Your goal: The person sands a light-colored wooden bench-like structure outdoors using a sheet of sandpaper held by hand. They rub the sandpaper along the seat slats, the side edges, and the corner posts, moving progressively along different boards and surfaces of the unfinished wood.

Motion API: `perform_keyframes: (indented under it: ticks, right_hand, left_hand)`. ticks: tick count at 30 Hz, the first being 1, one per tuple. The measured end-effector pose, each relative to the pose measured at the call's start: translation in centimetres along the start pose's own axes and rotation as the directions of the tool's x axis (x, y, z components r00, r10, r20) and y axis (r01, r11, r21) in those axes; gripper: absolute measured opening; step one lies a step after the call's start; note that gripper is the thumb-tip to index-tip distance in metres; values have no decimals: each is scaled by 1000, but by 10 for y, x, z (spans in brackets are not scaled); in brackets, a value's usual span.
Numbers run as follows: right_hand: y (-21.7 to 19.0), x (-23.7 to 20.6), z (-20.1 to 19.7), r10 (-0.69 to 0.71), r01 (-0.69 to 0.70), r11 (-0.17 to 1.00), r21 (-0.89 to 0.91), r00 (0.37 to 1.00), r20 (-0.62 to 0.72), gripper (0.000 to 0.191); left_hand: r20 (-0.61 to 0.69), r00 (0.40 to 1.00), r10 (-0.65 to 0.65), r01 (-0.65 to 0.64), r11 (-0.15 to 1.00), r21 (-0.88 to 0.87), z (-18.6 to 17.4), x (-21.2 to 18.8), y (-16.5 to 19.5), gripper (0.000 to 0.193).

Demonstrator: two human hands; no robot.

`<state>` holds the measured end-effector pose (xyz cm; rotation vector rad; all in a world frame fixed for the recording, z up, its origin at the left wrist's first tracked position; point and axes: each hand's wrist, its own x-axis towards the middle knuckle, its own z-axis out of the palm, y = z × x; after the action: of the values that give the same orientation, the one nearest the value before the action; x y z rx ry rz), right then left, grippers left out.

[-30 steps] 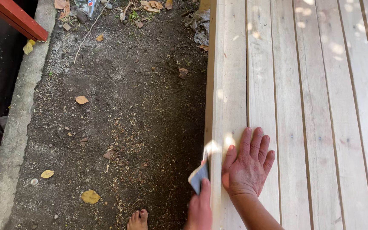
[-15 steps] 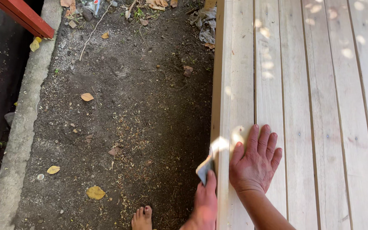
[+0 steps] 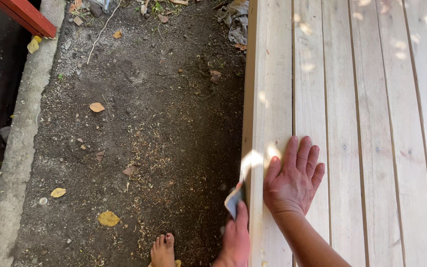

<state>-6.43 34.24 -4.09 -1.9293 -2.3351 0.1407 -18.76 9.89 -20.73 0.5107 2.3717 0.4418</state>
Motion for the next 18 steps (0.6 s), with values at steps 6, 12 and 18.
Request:
perform_keyframes:
  ticks: [6,12,18]
  right_hand:
    - [0,-1,0,-1,1,1000,-13,1000,3,72]
    - [0,-2,1,19,-20,1000,4,1000,18,71]
    - [2,0,3,12,-12,1000,0,1000,10,72]
  left_hand:
    - [22,998,-57,48,961,273,32,25,-105,83]
    - [-89,996,-1,30,945,325,35,22,-86,78]
    - [-96,995,0,26,961,274,20,19,-83,74]
